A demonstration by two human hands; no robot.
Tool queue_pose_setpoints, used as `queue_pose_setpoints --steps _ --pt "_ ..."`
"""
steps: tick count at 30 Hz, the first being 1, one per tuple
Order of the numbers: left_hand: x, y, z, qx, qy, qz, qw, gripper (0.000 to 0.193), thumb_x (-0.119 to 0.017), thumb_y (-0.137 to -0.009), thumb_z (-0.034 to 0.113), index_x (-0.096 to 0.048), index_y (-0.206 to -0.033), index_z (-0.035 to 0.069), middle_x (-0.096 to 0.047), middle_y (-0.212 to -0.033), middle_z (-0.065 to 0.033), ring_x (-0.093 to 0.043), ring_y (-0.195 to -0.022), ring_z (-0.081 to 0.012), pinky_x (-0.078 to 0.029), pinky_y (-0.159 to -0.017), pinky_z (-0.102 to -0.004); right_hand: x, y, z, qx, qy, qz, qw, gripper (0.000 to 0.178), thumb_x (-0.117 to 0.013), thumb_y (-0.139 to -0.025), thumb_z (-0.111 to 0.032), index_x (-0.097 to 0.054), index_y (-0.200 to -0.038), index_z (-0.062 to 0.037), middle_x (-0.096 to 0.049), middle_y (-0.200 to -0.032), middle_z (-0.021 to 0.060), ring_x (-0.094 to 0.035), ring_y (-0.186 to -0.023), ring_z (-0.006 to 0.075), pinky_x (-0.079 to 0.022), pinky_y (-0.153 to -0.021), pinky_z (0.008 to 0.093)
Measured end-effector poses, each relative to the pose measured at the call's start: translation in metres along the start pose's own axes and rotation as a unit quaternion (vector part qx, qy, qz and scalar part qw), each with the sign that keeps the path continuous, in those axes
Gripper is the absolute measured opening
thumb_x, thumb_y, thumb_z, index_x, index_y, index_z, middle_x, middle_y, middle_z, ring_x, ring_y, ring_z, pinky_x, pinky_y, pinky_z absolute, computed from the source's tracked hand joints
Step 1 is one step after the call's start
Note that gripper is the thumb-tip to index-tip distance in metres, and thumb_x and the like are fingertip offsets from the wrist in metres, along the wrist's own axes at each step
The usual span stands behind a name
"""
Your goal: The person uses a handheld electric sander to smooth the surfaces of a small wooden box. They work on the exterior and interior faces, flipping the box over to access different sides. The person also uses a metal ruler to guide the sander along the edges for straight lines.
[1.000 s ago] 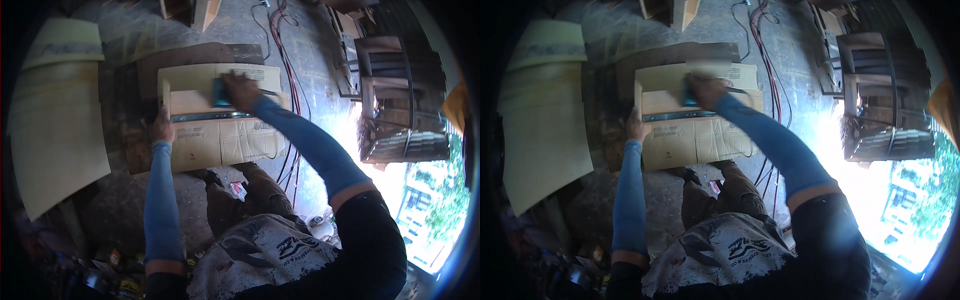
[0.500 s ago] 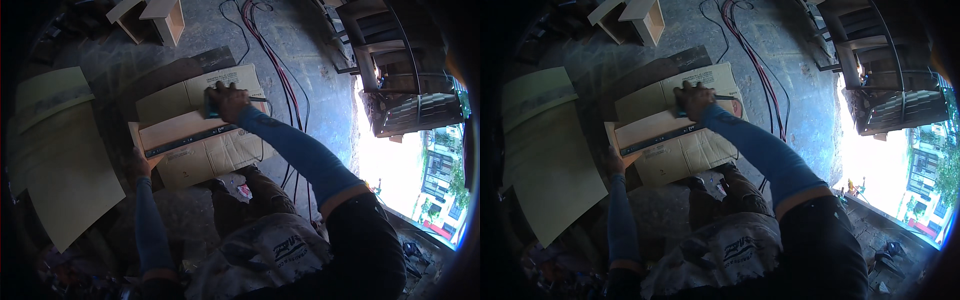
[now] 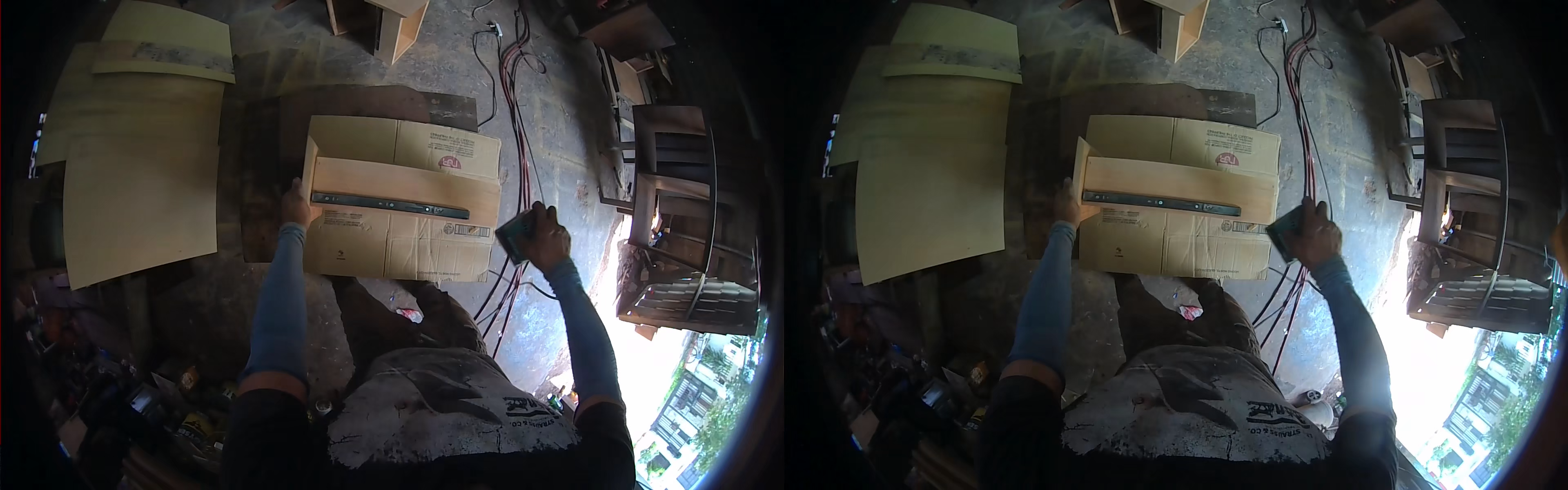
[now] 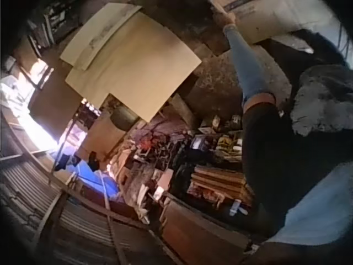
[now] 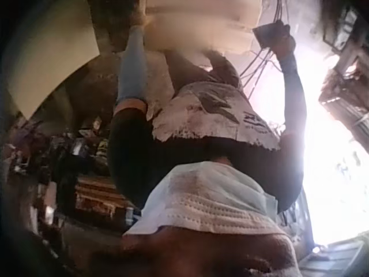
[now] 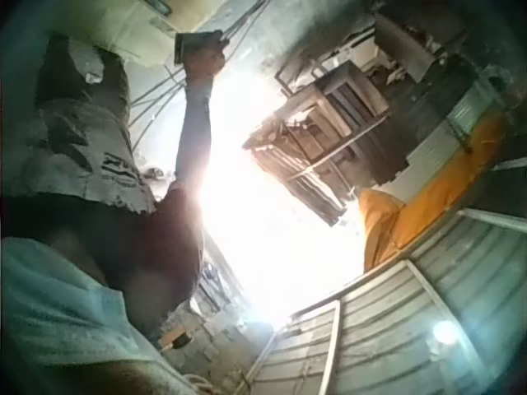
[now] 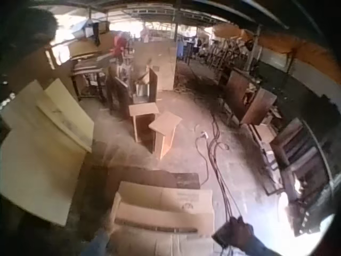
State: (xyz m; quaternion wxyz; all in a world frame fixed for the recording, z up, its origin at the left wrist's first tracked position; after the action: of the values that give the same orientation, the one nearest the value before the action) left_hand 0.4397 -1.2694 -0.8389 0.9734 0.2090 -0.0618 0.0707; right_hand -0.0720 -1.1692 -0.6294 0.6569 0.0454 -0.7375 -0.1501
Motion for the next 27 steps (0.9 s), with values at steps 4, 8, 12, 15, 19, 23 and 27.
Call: queue_pose_setpoints --steps 4,8,12,15,19,23,27 --pt "0.040 -0.037 -0.096 -0.011 0.073 -0.041 0.996 0.045 -0.045 -0.109 0.033 -0.066 -0.120 -0.006 -0.071 -0.109 -0.0174 -0.068 -0.105 -0.0258 -0.051 -0.095 -0.0400 -0.003 0.016 -0.154 0.105 -0.105 0.045 0.988 0.075 -0.083 -0.073 -0.037 -0.051 -0.135 -0.0082 -0.058 -0.114 0.0221 -0.068 -0.091 0.0422 -0.059 -0.076 0.0511" --pt "0.058 -0.007 -0.150 -0.037 -0.013 -0.113 0.993 0.041 -0.061 -0.095 0.020 -0.058 -0.132 0.004 -0.070 -0.117 -0.0179 -0.064 -0.115 -0.0287 -0.050 -0.099 -0.0402 -0.020 0.011 -0.281 0.120 -0.153 0.035 0.980 0.077 -0.085 -0.073 -0.035 -0.051 -0.138 -0.0104 -0.057 -0.114 0.0210 -0.068 -0.095 0.0414 -0.058 -0.079 0.0510" --pt "0.036 0.035 -0.077 -0.096 -0.208 -0.131 0.964 0.075 -0.073 -0.084 0.013 -0.040 -0.152 0.014 -0.069 -0.121 -0.0210 -0.062 -0.122 -0.0341 -0.052 -0.100 -0.0425 -0.036 -0.003 -0.365 0.158 -0.144 0.025 0.976 0.074 -0.084 -0.075 -0.033 -0.051 -0.138 -0.0141 -0.056 -0.114 0.0206 -0.067 -0.097 0.0420 -0.058 -0.080 0.0530" --pt "0.032 0.014 -0.091 -0.075 -0.242 -0.104 0.962 0.096 -0.079 -0.078 0.012 -0.031 -0.160 0.017 -0.065 -0.129 -0.0219 -0.062 -0.122 -0.0379 -0.054 -0.099 -0.0443 -0.049 -0.019 -0.413 0.217 -0.099 0.020 0.971 0.069 -0.082 -0.077 -0.034 -0.052 -0.137 -0.0159 -0.055 -0.113 0.0217 -0.068 -0.097 0.0434 -0.058 -0.079 0.0548" --pt "0.025 0.009 -0.106 -0.152 -0.248 -0.072 0.954 0.102 -0.083 -0.073 0.014 -0.029 -0.159 0.009 -0.056 -0.141 -0.0218 -0.064 -0.117 -0.0402 -0.057 -0.095 -0.0443 -0.072 -0.075 -0.414 0.264 -0.081 0.092 0.957 0.067 -0.080 -0.080 -0.038 -0.051 -0.136 -0.0159 -0.056 -0.114 0.0219 -0.070 -0.088 0.0441 -0.059 -0.071 0.0545" --pt "0.025 0.012 -0.093 -0.147 -0.272 -0.073 0.948 0.100 -0.084 -0.072 0.015 -0.030 -0.155 0.003 -0.054 -0.139 -0.0233 -0.064 -0.116 -0.0384 -0.057 -0.097 -0.0418 -0.020 -0.175 -0.445 0.263 0.052 0.093 0.959 0.060 -0.079 -0.079 -0.037 -0.054 -0.131 -0.0184 -0.061 -0.114 0.0212 -0.071 -0.089 0.0442 -0.060 -0.076 0.0549" --pt "0.022 0.008 -0.085 -0.116 -0.312 -0.111 0.937 0.099 -0.083 -0.076 0.027 -0.030 -0.155 0.004 -0.047 -0.145 -0.0236 -0.059 -0.124 -0.0366 -0.054 -0.101 -0.0409 -0.015 -0.173 -0.502 0.330 0.149 -0.061 0.930 0.061 -0.081 -0.073 -0.030 -0.058 -0.128 -0.0152 -0.062 -0.120 0.0214 -0.071 -0.094 0.0423 -0.060 -0.080 0.0506"
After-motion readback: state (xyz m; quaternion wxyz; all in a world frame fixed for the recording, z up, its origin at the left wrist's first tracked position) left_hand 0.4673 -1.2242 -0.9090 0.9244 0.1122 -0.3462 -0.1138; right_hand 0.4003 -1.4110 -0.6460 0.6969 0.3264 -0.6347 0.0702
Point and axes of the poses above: each hand's wrist, its own y-axis away from the middle knuckle, its own x-axis out of the back of the hand, z = x × y, the point moved 2 cm from there along -y, towards the middle knuckle
